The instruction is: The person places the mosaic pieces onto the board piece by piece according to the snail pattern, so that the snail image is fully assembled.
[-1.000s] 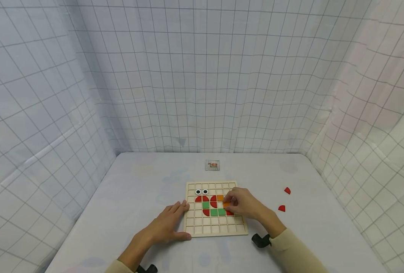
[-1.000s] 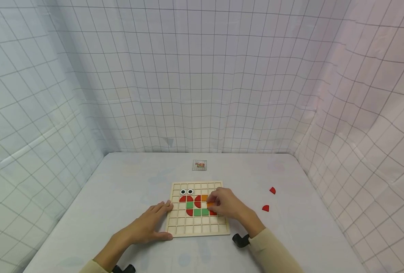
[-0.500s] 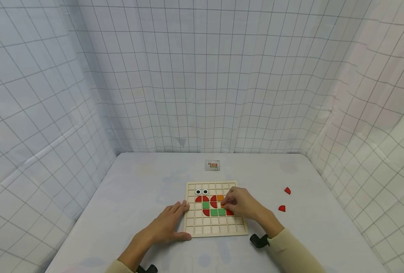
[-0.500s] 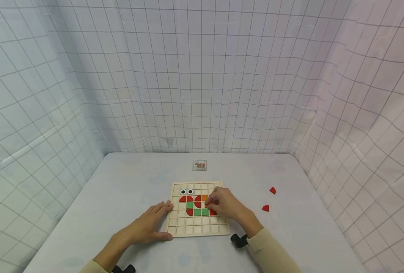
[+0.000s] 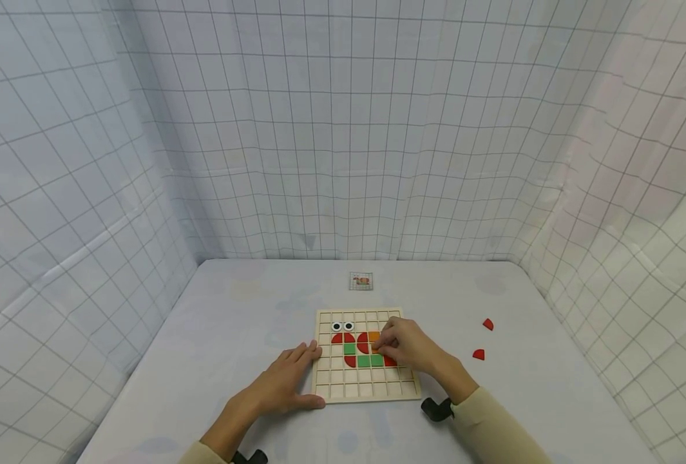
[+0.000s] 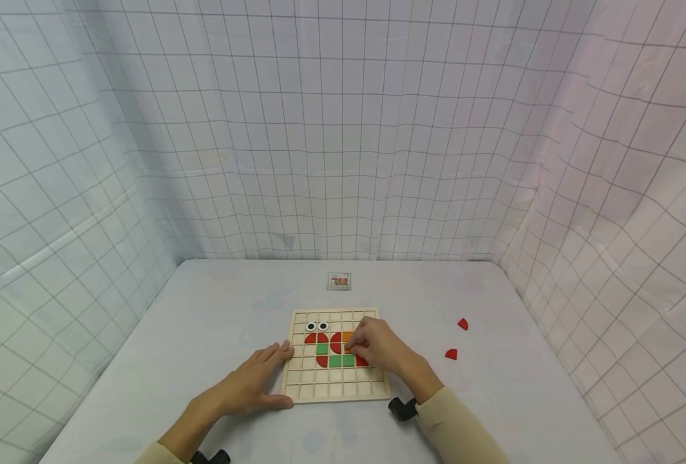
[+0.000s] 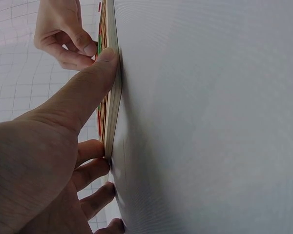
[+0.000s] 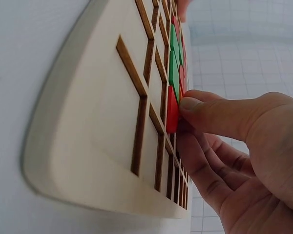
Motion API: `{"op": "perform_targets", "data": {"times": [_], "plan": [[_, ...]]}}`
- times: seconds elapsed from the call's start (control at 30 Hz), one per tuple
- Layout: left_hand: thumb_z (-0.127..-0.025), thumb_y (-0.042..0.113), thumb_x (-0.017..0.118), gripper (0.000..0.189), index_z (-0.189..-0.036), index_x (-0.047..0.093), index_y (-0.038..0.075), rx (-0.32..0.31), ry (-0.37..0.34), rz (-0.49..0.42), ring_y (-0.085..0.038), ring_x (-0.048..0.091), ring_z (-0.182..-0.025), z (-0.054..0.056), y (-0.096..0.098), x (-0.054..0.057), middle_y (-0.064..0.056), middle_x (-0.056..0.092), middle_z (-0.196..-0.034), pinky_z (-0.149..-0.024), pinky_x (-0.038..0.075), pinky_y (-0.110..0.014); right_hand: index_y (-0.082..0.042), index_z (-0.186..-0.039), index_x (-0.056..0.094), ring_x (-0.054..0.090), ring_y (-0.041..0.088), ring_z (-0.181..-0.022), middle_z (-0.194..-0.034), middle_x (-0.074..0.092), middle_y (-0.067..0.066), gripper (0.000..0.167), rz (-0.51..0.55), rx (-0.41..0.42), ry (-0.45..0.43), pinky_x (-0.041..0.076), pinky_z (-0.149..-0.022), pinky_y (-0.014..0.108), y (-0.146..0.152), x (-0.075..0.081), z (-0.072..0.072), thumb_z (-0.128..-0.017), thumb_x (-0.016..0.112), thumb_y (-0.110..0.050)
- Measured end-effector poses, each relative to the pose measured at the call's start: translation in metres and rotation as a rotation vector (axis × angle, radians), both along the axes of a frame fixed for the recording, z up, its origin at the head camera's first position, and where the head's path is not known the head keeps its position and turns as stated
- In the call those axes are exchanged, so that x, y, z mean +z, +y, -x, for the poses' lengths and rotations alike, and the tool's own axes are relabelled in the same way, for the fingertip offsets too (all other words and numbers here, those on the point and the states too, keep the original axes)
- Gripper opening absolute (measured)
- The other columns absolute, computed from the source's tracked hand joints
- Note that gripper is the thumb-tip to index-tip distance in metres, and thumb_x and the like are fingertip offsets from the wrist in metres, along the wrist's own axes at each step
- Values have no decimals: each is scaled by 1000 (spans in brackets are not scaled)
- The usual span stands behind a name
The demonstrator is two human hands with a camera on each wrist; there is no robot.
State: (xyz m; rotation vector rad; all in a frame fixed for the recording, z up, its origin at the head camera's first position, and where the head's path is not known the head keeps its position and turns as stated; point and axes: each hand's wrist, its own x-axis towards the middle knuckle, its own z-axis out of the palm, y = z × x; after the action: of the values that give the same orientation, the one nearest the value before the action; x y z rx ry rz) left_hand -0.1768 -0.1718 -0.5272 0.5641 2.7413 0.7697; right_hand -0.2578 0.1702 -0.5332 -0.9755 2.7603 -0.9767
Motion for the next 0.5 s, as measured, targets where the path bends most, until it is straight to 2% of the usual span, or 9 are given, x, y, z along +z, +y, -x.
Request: {"op": "perform_targets", "data": {"times": [0.5], "plan": [[-90,51,101,111,-176,48,5,10,-4,15,-55,41,-171,0,2,3,-21,42,-188,-133,44,-74,-9,-108,93,62,2,-93,-105,75,-1,11,19,-11,-23,57,-79,20,-6,2,-1,-104,85,-2]]}}
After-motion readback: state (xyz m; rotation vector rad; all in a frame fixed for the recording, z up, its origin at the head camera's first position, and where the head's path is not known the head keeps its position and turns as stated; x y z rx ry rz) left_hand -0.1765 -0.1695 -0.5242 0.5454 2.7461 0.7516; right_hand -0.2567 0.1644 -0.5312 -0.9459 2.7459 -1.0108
